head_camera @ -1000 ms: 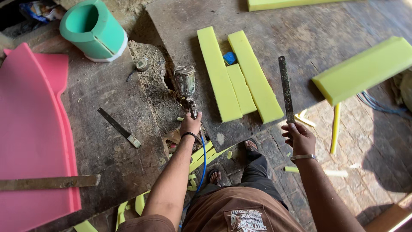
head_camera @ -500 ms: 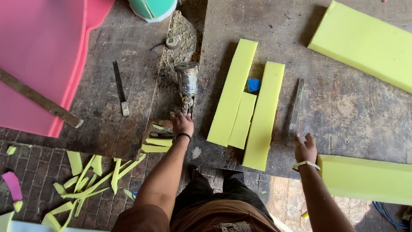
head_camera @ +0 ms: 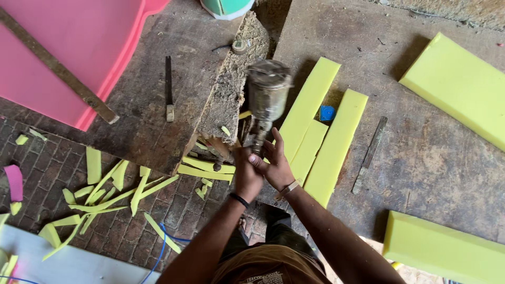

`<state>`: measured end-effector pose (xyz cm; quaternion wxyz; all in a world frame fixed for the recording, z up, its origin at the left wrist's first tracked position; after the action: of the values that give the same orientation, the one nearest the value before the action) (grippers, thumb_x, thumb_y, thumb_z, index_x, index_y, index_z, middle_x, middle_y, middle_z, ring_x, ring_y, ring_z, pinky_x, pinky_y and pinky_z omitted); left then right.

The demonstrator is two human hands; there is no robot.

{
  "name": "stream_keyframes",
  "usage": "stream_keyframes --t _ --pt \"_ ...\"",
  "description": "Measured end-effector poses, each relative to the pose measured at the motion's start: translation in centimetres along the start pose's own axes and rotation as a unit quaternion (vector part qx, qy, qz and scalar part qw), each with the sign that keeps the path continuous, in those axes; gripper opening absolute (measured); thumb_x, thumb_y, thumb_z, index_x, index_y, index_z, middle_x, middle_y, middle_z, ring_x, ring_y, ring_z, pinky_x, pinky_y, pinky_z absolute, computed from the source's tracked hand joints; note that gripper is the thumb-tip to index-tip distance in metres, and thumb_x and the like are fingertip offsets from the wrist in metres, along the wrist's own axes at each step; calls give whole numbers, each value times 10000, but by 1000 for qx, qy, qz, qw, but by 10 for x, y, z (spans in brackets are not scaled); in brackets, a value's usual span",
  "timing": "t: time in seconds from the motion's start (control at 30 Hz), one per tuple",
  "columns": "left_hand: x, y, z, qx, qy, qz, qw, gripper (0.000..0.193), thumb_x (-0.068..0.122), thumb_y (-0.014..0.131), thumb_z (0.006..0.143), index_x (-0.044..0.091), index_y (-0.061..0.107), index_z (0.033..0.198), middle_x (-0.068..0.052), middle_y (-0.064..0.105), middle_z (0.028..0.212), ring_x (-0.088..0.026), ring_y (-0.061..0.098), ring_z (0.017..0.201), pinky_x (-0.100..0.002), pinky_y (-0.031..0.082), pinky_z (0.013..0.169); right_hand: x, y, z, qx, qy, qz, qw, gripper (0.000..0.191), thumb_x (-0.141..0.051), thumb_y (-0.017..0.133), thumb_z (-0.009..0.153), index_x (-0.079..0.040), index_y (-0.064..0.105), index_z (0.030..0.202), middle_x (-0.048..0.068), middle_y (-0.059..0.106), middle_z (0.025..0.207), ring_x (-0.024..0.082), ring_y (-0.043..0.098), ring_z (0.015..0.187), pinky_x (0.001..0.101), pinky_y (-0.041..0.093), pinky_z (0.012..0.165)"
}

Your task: The person measures and cuts yellow foam sheets on a workbench using a metal ruler and a long serrated knife. They then use a pneumatic nail gun to attach the cut foam pieces to a wooden chair frame.

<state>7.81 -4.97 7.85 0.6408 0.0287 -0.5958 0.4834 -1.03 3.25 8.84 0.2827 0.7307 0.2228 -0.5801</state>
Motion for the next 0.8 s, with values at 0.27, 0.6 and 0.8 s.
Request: stream_keyframes --t 0.27,0.6,0.8 --pt "82 2 -40 -164 197 -93 962 624 45 777 826 -42 500 1378 -191 539 1261 -352 501 1200 -500 493 1016 -18 -31 -74 285 -165 80 941 763 -6 694 934 -33 309 1592 163 623 1417 244 613 1269 362 530 1053" --pt "26 48 -208 -800 16 -7 600 299 397 812 806 103 801 856 -15 750 706 -122 714 665 -297 566 679 -70 -211 -315 556 -211 64 802 496 21 608 1006 -62 546 1491 88 691 1224 134 641 893 303 586 747" --pt "24 86 -242 -763 3 23 646 374 472 924 720 128 808 811 -11 726 725 -121 663 679 -355 522 626 -40 -265 -439 612 18 -82 787 357 -64 719 1009 -1 674 1358 93 745 1097 156 693 807 301 607 674"
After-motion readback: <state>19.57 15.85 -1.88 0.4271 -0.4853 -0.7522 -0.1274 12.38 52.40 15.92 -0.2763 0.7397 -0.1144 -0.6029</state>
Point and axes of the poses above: each hand's wrist, its own z-axis towards the middle knuckle, its own y-axis out of the palm, x = y × z, the point moved 4 cm from there along z, towards the middle knuckle
